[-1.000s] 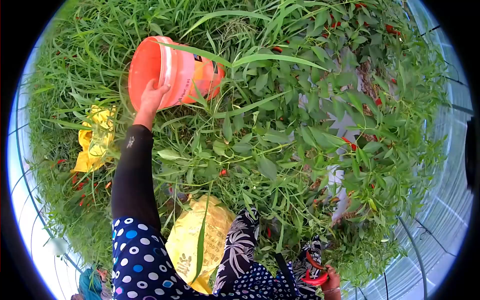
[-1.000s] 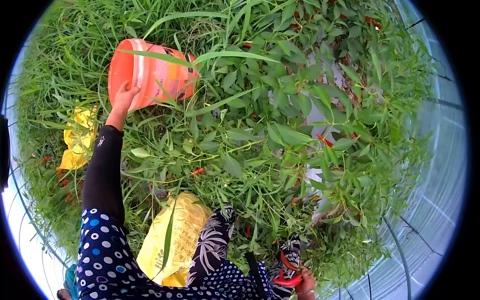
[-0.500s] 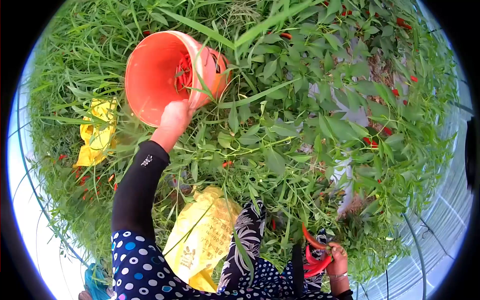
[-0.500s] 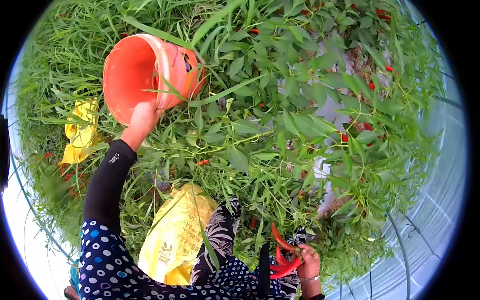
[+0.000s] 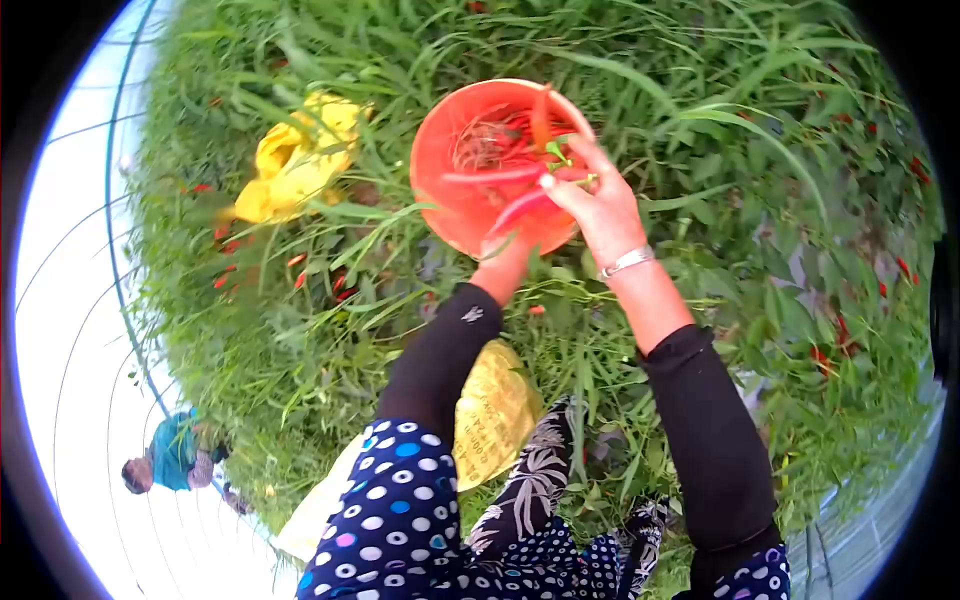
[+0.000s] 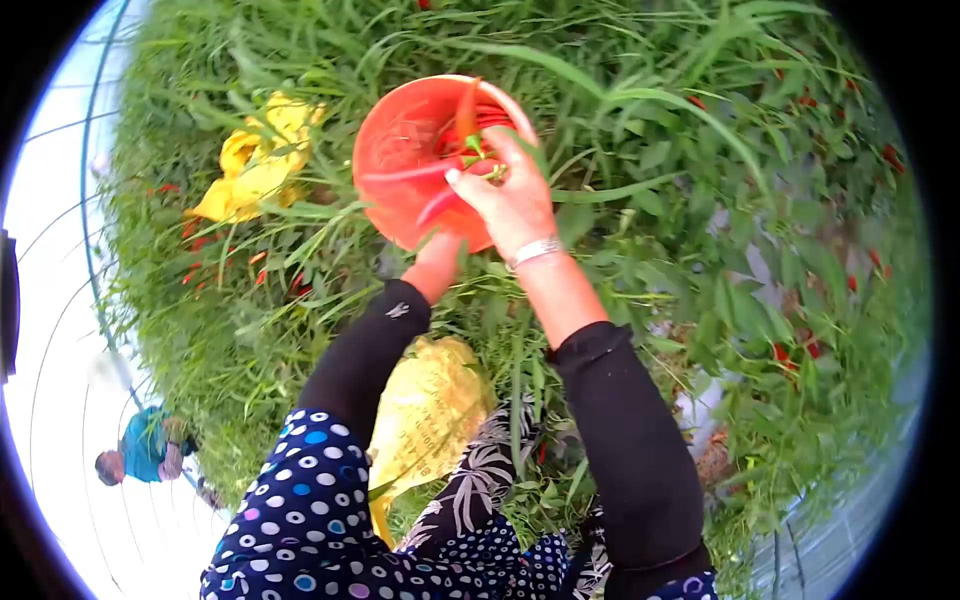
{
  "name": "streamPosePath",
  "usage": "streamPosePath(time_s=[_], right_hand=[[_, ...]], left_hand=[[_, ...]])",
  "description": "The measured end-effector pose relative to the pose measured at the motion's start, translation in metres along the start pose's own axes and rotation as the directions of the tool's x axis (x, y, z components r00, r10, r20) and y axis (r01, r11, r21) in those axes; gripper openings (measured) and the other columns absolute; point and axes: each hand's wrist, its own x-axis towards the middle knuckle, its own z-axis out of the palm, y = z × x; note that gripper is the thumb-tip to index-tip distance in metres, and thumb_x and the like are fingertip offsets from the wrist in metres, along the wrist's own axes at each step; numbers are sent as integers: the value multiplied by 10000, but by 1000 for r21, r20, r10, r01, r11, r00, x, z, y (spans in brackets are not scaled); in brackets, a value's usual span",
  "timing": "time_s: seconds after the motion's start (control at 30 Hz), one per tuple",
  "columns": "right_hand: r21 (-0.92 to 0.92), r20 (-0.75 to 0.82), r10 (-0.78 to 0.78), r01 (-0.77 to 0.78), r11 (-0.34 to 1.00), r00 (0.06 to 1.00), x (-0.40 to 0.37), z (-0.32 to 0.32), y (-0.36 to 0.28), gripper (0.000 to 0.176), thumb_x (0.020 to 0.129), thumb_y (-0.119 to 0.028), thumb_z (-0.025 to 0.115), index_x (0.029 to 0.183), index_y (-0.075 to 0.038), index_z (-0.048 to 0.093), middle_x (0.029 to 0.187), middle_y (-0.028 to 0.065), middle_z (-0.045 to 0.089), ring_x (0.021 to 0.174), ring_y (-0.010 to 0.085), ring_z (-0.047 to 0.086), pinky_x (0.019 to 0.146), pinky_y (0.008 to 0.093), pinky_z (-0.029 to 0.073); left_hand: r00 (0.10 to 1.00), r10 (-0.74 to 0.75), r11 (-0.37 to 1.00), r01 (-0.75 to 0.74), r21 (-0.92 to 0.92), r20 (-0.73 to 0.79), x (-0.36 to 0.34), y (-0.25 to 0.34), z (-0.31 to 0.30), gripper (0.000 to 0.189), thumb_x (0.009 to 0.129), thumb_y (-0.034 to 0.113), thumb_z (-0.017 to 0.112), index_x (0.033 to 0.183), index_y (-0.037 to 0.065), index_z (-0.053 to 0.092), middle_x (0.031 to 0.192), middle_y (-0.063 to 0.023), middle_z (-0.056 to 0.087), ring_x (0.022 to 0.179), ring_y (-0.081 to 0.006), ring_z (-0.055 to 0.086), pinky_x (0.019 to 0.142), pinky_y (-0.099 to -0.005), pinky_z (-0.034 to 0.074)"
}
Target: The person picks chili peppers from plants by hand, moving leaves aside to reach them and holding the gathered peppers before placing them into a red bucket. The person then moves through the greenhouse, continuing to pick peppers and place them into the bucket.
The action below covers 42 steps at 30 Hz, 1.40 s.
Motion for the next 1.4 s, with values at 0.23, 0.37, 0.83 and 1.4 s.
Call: streamPosePath(time_s=[0.23,0.37,0.83,1.4], right_hand=[[-203,-70,165,-176,963,984,-111,-66,20,563,772,-45,582,1291,-9,367,1241,180,454,1101,252,489,921,337,399],[-301,-132,295,-322,898,946,-212,-154,54,483,789,-47,562,1250,-10,422,1180,140,491,1050,214,509,901,312,411],[176,-338,790,-790,588,512,-534,-362,63,319,872,-188,476,1167,-70,498,891,18,603,664,143,586,482,268,397],[90,-482,462,-482,871,744,-414,-303,96,376,884,-217,452,1226,-60,451,1035,37,572,866,147,550,681,256,407]], left_hand=[[901,-209,974,159,-159,-380,-68,48,-44,450,706,62,545,1149,96,472,1097,-115,496,1105,-264,443,845,-469,421],[839,-177,922,-42,-385,-514,-105,31,-26,444,709,48,545,1145,43,463,1072,-157,496,1067,-325,452,843,-413,430],[917,-361,763,186,-619,-169,-426,114,5,439,757,218,597,1141,34,490,1032,-219,529,960,-367,513,834,-407,429],[692,-714,463,359,-811,-101,-609,155,73,509,720,293,608,1115,-19,532,1000,-213,598,955,-339,563,824,-365,443]])
